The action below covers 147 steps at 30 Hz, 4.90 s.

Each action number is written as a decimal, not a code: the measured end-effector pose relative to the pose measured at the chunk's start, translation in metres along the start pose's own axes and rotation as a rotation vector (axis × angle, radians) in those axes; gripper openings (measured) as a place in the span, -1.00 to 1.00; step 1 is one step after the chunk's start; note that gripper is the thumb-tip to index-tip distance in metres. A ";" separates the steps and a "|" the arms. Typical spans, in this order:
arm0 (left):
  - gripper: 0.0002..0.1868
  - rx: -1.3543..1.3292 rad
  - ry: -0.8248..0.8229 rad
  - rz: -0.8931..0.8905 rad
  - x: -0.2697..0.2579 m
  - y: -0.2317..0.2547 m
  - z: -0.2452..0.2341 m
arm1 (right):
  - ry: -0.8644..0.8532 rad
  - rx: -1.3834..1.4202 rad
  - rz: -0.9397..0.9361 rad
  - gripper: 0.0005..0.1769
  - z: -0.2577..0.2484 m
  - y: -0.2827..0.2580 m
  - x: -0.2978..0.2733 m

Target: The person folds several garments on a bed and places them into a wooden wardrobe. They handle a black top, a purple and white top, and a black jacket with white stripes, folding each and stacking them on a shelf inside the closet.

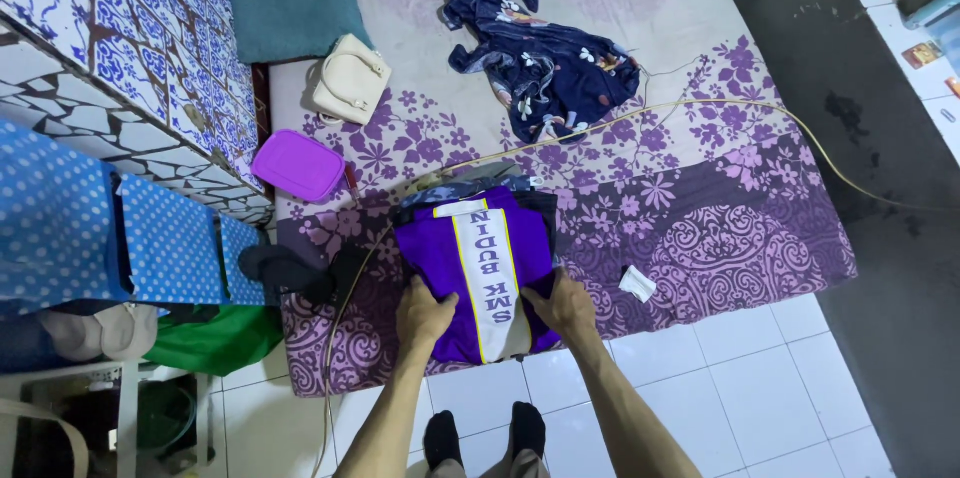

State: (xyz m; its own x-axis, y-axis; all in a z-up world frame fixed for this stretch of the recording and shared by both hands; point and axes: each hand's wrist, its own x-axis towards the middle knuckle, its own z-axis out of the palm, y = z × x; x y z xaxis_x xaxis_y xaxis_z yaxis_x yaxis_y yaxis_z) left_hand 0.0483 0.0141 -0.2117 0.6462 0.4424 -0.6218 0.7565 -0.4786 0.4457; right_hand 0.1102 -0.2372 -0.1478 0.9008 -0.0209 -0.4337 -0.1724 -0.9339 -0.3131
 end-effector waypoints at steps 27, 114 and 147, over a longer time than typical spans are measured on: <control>-0.13 0.011 -0.250 0.000 -0.018 0.014 -0.042 | -0.197 0.180 0.066 -0.14 -0.039 -0.007 0.004; -0.08 -0.266 -0.254 0.721 -0.176 0.208 -0.021 | 0.396 0.722 -0.361 -0.09 -0.139 0.089 -0.069; -0.16 -0.094 -0.632 1.018 -0.378 0.396 0.142 | 0.784 0.853 0.150 -0.18 -0.296 0.306 -0.224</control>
State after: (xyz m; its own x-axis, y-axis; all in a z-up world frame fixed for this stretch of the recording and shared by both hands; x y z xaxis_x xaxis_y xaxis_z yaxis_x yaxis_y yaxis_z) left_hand 0.0892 -0.4502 0.1085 0.8080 -0.5693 -0.1517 -0.0509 -0.3239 0.9447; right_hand -0.0264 -0.6245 0.1037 0.7968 -0.6034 0.0325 -0.2414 -0.3672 -0.8983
